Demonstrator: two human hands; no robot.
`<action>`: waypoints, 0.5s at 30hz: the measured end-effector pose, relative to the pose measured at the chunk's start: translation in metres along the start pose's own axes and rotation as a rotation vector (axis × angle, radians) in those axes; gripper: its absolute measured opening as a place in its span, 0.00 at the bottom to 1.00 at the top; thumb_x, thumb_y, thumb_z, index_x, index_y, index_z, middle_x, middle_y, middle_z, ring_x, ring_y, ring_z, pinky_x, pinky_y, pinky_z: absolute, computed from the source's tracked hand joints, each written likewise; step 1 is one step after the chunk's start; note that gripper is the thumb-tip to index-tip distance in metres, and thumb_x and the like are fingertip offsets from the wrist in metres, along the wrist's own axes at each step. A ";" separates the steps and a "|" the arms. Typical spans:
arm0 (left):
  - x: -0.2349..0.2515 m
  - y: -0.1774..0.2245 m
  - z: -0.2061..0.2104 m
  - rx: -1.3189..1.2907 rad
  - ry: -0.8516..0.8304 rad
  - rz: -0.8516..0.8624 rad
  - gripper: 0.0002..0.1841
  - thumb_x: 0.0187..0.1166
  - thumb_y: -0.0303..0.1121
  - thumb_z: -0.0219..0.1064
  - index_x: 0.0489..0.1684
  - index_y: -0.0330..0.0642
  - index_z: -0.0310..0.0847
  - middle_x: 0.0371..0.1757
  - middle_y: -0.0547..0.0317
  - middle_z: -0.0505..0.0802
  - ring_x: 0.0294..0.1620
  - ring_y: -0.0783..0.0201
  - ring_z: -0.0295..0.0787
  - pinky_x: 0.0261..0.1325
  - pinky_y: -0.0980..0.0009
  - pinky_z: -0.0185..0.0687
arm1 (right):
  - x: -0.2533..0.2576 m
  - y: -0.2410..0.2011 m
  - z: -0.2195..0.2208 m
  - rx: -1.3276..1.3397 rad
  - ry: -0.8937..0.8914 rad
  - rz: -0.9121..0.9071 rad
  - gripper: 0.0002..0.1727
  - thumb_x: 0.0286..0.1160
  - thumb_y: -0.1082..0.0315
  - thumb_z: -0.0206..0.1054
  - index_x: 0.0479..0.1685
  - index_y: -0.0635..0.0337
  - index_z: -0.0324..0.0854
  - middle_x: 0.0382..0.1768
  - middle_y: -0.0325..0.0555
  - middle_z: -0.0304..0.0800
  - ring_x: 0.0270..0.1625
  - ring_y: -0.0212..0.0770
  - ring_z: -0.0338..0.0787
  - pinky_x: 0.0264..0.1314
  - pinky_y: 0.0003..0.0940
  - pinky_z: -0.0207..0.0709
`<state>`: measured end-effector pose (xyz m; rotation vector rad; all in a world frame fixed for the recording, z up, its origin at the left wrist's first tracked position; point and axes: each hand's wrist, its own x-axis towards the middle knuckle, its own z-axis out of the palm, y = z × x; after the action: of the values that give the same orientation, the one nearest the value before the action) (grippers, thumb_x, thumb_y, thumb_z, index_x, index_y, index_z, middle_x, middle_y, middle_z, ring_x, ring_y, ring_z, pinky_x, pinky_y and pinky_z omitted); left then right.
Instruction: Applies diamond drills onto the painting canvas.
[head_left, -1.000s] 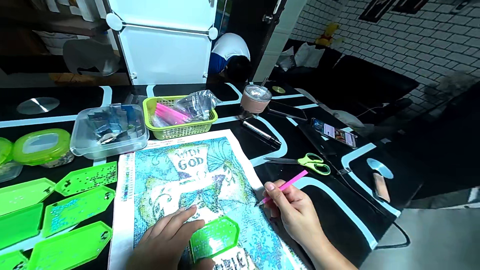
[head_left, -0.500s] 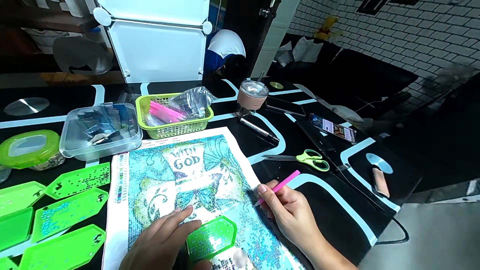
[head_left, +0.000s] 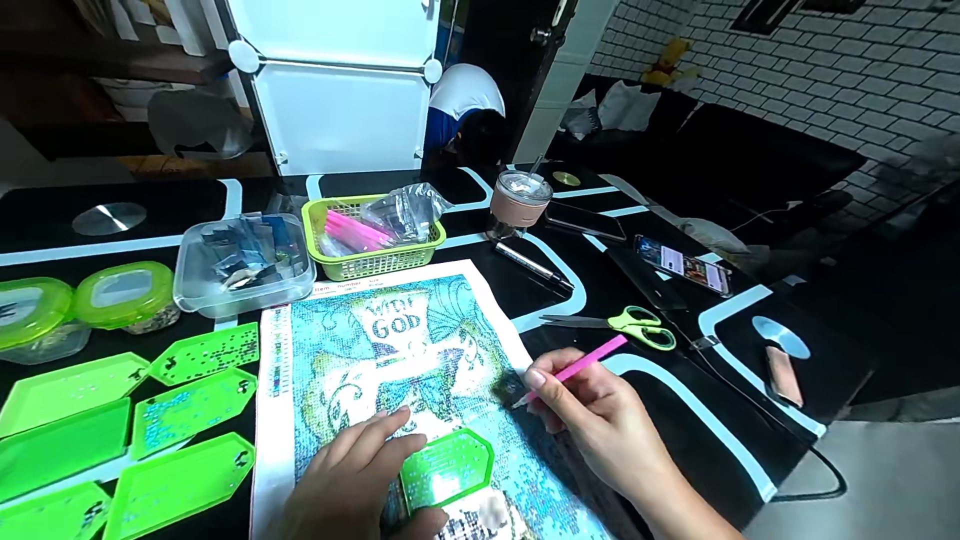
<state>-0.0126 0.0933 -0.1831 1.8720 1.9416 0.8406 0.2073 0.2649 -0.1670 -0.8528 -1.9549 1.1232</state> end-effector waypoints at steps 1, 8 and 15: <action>0.000 0.000 0.001 0.003 0.011 0.005 0.26 0.73 0.55 0.73 0.63 0.48 0.90 0.76 0.51 0.87 0.74 0.45 0.84 0.66 0.46 0.81 | 0.000 -0.004 0.009 0.041 -0.020 -0.024 0.06 0.83 0.62 0.67 0.44 0.54 0.83 0.29 0.32 0.91 0.27 0.24 0.89 0.28 0.18 0.83; 0.000 0.001 0.005 0.040 0.061 -0.001 0.25 0.70 0.55 0.75 0.60 0.51 0.91 0.75 0.57 0.89 0.74 0.49 0.85 0.65 0.48 0.83 | 0.003 -0.010 0.050 0.039 -0.238 -0.181 0.18 0.93 0.57 0.56 0.37 0.58 0.82 0.25 0.32 0.85 0.27 0.20 0.84 0.30 0.15 0.77; 0.000 0.000 0.009 0.059 0.121 0.010 0.24 0.67 0.55 0.76 0.56 0.52 0.92 0.73 0.59 0.90 0.72 0.51 0.87 0.61 0.50 0.85 | -0.001 -0.006 0.057 0.033 -0.305 -0.277 0.19 0.93 0.58 0.56 0.35 0.61 0.81 0.23 0.35 0.81 0.25 0.21 0.80 0.28 0.15 0.73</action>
<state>-0.0069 0.0947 -0.1899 1.9064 2.0506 0.9298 0.1590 0.2377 -0.1825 -0.3915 -2.2128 1.1656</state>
